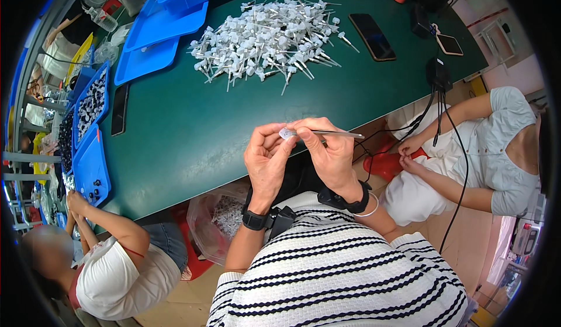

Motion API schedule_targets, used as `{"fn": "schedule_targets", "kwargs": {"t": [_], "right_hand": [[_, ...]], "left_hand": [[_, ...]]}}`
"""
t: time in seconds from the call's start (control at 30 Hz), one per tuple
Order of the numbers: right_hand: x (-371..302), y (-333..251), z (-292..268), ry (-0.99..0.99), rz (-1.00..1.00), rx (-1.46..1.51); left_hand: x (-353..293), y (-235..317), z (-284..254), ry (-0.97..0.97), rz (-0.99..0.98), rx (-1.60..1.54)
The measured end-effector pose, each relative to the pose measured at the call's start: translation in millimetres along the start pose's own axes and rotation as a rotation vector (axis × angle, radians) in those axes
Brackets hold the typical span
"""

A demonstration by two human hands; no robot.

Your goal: The person uses tweezers to pick up small white plastic components from a pile on a green table and carefully inserts a thin metal pin into each one. The person handles the components one at a time, repeating the insertion process for multiple units.

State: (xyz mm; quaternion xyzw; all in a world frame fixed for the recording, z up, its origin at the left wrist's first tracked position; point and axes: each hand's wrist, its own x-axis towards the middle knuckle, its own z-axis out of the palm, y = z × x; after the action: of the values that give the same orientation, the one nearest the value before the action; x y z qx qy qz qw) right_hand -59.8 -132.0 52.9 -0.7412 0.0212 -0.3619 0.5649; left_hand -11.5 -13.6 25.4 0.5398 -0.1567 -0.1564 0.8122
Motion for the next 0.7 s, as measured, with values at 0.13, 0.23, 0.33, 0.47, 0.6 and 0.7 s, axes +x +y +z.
{"fn": "schedule_targets", "kwargs": {"t": [0.13,0.23,0.33,0.47,0.6,0.7], "right_hand": [[-1.0,0.6,0.7,0.012,0.0,0.007],[-2.0,1.9,0.8,0.01,-0.007,-0.009],[-2.8,0.6,0.7,0.005,-0.002,-0.024],[-4.4,-2.3,-2.4,0.0,0.074,0.054],[0.7,-6.2,-7.4,0.09,0.017,0.115],[0.4,-1.2,-13.3,0.031,0.036,0.106]], "left_hand": [[-0.9,-0.2,1.3,0.005,-0.006,0.01],[-1.6,-1.4,0.6,0.006,-0.012,0.016],[-2.5,-3.3,-0.4,0.006,-0.023,0.022],[-1.9,-4.6,-0.9,0.0,-0.049,-0.04],[-0.1,6.6,-3.2,-0.027,-0.137,-0.095],[-5.6,12.5,-12.1,-0.025,-0.164,-0.065]]}}
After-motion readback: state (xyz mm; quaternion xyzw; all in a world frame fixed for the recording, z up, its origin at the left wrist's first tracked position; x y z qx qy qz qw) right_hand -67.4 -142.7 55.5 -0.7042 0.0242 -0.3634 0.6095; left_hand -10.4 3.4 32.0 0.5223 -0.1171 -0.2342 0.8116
